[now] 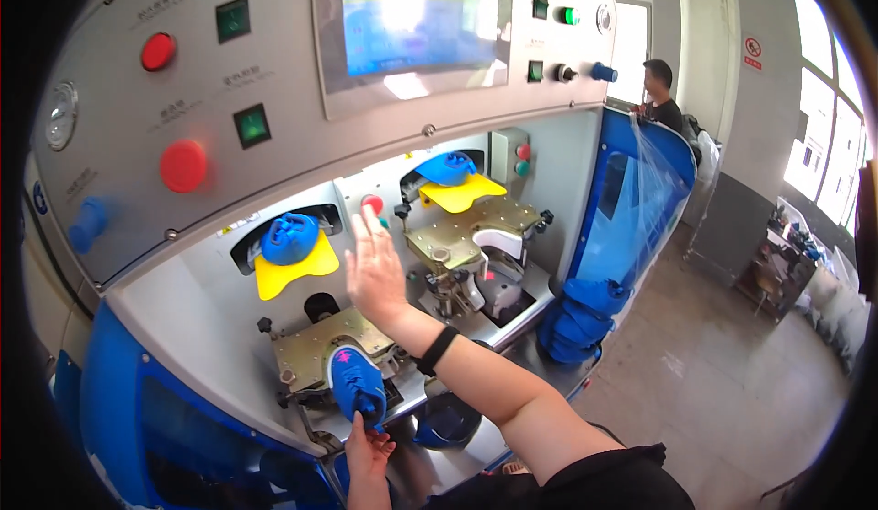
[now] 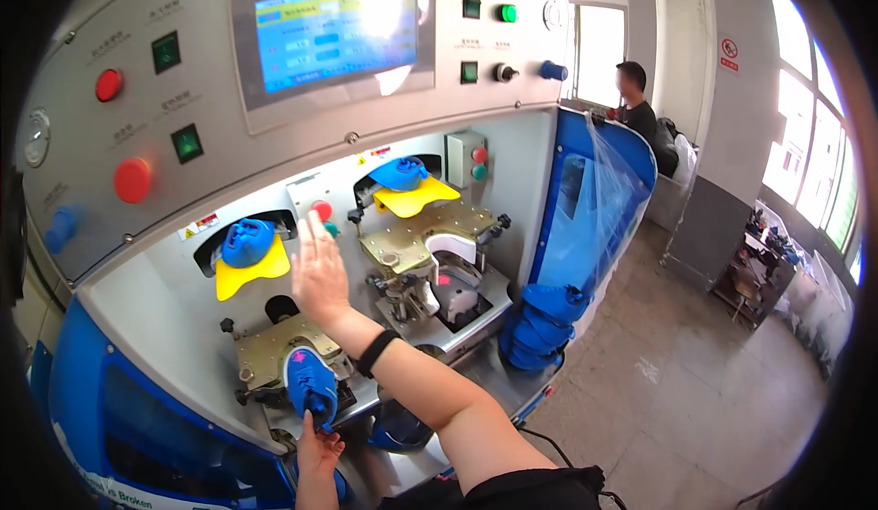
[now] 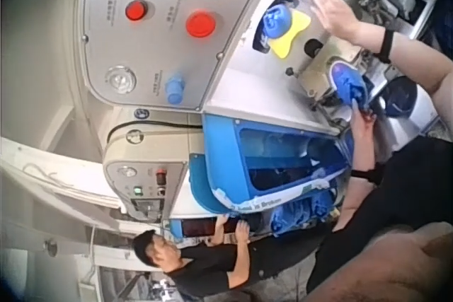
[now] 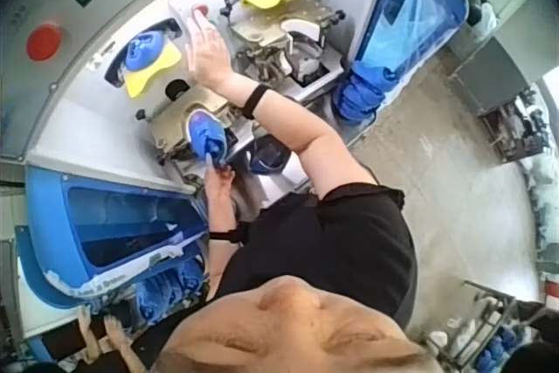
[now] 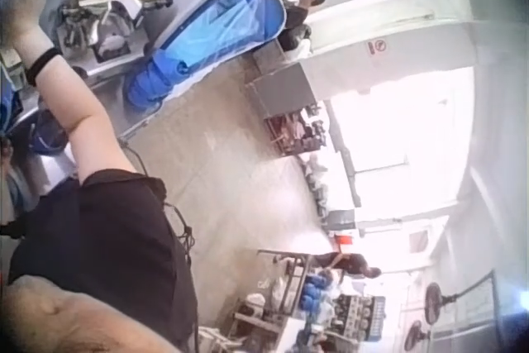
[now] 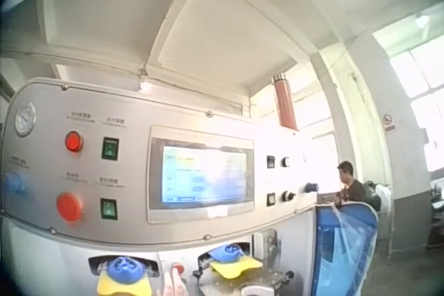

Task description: Operating a shoe lasting machine to shape and attach shoe uppers.

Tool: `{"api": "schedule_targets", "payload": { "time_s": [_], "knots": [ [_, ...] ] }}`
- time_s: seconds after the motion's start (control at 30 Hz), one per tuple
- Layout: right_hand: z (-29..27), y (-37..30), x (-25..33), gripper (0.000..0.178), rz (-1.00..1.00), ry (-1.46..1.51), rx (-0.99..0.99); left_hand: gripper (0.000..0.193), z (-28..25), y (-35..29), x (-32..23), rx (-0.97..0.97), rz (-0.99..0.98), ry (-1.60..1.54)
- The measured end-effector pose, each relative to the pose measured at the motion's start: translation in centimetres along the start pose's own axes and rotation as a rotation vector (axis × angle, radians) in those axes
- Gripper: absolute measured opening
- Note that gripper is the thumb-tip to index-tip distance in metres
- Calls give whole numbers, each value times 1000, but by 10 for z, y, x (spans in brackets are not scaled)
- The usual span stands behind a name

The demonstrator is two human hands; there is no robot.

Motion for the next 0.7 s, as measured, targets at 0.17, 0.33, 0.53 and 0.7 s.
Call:
{"api": "schedule_targets", "payload": {
  "time_s": [0.17, 0.33, 0.53, 0.7],
  "knots": [
    [-22, -43, -64, 71, 232, -156, 285, 40, 16, -8, -5, 45, 31, 20],
    [-23, -37, -54, 73, 92, -231, 326, 39, 8, -13, -4, 52, 43, -19],
    [-7, -38, -59, 75, 115, -312, 375, 41, 9, -12, -5, 62, 40, 6],
    [-5, -35, -54, 77, 111, -468, 424, 38, 8, -14, -8, 54, 50, -2]
  ]
}}
Point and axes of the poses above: each hand's wrist, its own y-axis towards the middle knuckle, its own z-axis out of the palm, x = y × z, the point moved 1 cm from there along y, towards the middle knuckle, and after that the axes turned 12 degrees about y, right-handed, at the moved point
